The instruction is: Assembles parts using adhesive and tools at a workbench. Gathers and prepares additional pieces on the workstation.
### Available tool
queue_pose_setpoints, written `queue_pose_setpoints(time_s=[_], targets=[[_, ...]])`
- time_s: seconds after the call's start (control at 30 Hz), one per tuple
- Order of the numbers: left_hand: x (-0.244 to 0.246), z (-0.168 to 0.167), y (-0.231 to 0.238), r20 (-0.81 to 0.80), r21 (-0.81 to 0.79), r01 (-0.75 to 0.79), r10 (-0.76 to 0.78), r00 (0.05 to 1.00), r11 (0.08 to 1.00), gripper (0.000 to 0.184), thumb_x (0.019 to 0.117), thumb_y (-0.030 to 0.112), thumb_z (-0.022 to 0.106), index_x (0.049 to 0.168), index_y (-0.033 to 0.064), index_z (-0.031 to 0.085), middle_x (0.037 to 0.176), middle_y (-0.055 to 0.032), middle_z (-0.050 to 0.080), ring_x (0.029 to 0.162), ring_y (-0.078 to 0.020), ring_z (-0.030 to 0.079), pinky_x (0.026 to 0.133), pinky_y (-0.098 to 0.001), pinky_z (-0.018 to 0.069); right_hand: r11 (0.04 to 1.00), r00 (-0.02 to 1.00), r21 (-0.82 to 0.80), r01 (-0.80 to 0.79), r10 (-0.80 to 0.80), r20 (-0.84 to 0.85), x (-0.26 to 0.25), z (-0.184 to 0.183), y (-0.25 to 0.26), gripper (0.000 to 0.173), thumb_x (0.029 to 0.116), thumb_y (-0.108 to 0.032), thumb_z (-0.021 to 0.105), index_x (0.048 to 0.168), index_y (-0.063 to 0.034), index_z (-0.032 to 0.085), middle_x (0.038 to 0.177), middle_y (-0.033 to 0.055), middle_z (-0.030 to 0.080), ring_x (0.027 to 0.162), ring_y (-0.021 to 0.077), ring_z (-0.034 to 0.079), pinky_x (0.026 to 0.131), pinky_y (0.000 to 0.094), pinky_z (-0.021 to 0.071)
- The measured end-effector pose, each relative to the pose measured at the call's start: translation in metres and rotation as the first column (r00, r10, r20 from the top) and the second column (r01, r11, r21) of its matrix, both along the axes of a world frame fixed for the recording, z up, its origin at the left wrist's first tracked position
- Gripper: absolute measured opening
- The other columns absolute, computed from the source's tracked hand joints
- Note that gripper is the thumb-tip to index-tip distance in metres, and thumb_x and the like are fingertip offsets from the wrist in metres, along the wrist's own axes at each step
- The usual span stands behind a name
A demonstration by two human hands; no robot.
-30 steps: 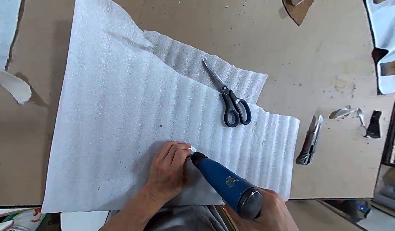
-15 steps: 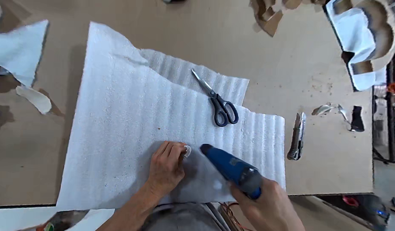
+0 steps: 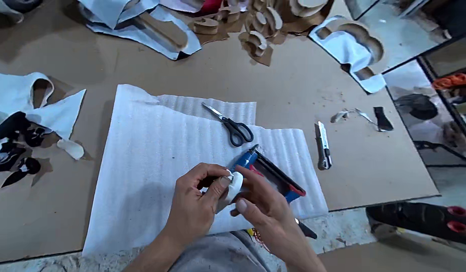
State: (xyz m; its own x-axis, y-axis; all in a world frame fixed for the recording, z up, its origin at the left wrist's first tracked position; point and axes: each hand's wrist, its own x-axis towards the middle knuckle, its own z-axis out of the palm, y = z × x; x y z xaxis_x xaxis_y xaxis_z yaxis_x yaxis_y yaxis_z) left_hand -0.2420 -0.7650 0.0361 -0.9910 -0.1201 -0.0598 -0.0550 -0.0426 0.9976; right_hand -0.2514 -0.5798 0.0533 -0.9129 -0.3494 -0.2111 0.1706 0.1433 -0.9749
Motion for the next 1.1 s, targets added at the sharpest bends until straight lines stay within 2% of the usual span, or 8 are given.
queue_pose_setpoints(time_s=[0.17,0.37,0.53,0.67,0.8,0.9,1.0,1.1], targets=[[0.011,0.014,-0.004,-0.005,0.029,0.002,-0.002,1.000,1.000,0.026,0.1016,0.024,0.061,0.124,0.0100,0.065,0.107,-0.0055,0.075,0.093,-0.0188,0.073,0.082,-0.0338,0.0634,0.984,0.997,-0.166,0.068,-0.074,-0.028,0.004,0.000,-0.005,0.054,0.0983,-0.029,0.069,0.145,-0.0050,0.056,0.114,0.0127,0.073,0.096,0.0216,0.073,0.084,0.0366,0.0642],[0.017,-0.002,-0.011,0.029,-0.147,-0.034,0.039,0.999,0.989,0.026,0.0883,0.033,0.081,0.106,0.0135,0.076,0.093,0.0018,0.076,0.082,-0.0124,0.075,0.072,-0.0282,0.0659,0.992,0.999,-0.120,0.034,-0.034,0.001,-0.005,-0.020,-0.017,0.046,0.0964,-0.019,0.071,0.139,-0.0064,0.062,0.110,0.0103,0.075,0.096,0.0198,0.074,0.087,0.0347,0.0629],[0.008,-0.035,-0.032,0.260,-0.252,-0.014,0.082,0.962,0.968,0.012,0.0902,0.016,0.078,0.102,0.0148,0.076,0.088,0.0031,0.075,0.076,-0.0096,0.072,0.068,-0.0291,0.0627,0.989,0.997,0.143,-0.022,0.012,0.071,-0.017,-0.057,-0.044,0.045,0.0918,-0.013,0.074,0.136,-0.0133,0.067,0.106,0.0032,0.076,0.085,0.0145,0.074,0.081,0.0329,0.0639],[0.014,-0.089,-0.034,0.078,-0.641,-0.064,0.148,0.986,0.765,0.016,0.0921,0.022,0.067,0.103,0.0140,0.076,0.097,0.0033,0.073,0.088,-0.0102,0.068,0.078,-0.0350,0.0588,0.647,0.890,0.718,0.258,0.130,-0.437,-0.004,-0.060,-0.008,0.041,0.0920,-0.022,0.074,0.132,-0.0149,0.069,0.123,0.0127,0.067,0.099,0.0289,0.070,0.075,0.0503,0.0608],[0.022,-0.109,-0.027,-0.102,-0.792,-0.151,0.116,0.988,0.592,0.021,0.0928,0.026,0.064,0.102,0.0110,0.077,0.111,-0.0016,0.075,0.101,-0.0170,0.068,0.086,-0.0344,0.0573,0.401,0.935,0.879,0.257,0.126,-0.330,0.012,-0.076,0.048,0.082,0.0788,-0.038,0.084,0.150,-0.0118,0.053,0.127,0.0296,0.060,0.112,0.0526,0.060,0.084,0.0685,0.0508],[0.022,-0.109,-0.028,-0.112,-0.792,-0.158,0.114,0.987,0.590,0.032,0.0930,0.041,0.069,0.103,0.0118,0.077,0.113,-0.0016,0.074,0.103,-0.0165,0.069,0.087,-0.0334,0.0571,0.388,0.943,0.900,0.201,0.172,-0.284,0.006,-0.090,0.058,0.093,0.0754,-0.037,0.088,0.154,-0.0089,0.047,0.117,0.0274,0.064,0.103,0.0497,0.063,0.081,0.0658,0.0523],[0.019,-0.113,-0.027,-0.147,-0.752,-0.212,0.154,0.977,0.625,0.024,0.0936,0.033,0.072,0.099,0.0109,0.078,0.106,-0.0016,0.076,0.097,-0.0142,0.069,0.085,-0.0301,0.0566,0.410,0.959,0.904,0.119,0.187,-0.211,-0.009,-0.083,0.062,0.086,0.0794,-0.023,0.084,0.155,-0.0088,0.044,0.117,0.0245,0.067,0.103,0.0470,0.066,0.083,0.0669,0.0531],[0.017,-0.119,-0.025,-0.181,-0.715,-0.249,0.171,0.969,0.653,0.017,0.0944,0.023,0.068,0.094,0.0083,0.075,0.103,-0.0036,0.075,0.095,-0.0148,0.069,0.084,-0.0298,0.0570,0.382,0.951,0.915,0.129,0.215,-0.224,-0.002,-0.055,0.055,0.068,0.0795,-0.036,0.061,0.139,-0.0023,0.060,0.104,0.0169,0.071,0.087,0.0360,0.070,0.068,0.0592,0.0542]])
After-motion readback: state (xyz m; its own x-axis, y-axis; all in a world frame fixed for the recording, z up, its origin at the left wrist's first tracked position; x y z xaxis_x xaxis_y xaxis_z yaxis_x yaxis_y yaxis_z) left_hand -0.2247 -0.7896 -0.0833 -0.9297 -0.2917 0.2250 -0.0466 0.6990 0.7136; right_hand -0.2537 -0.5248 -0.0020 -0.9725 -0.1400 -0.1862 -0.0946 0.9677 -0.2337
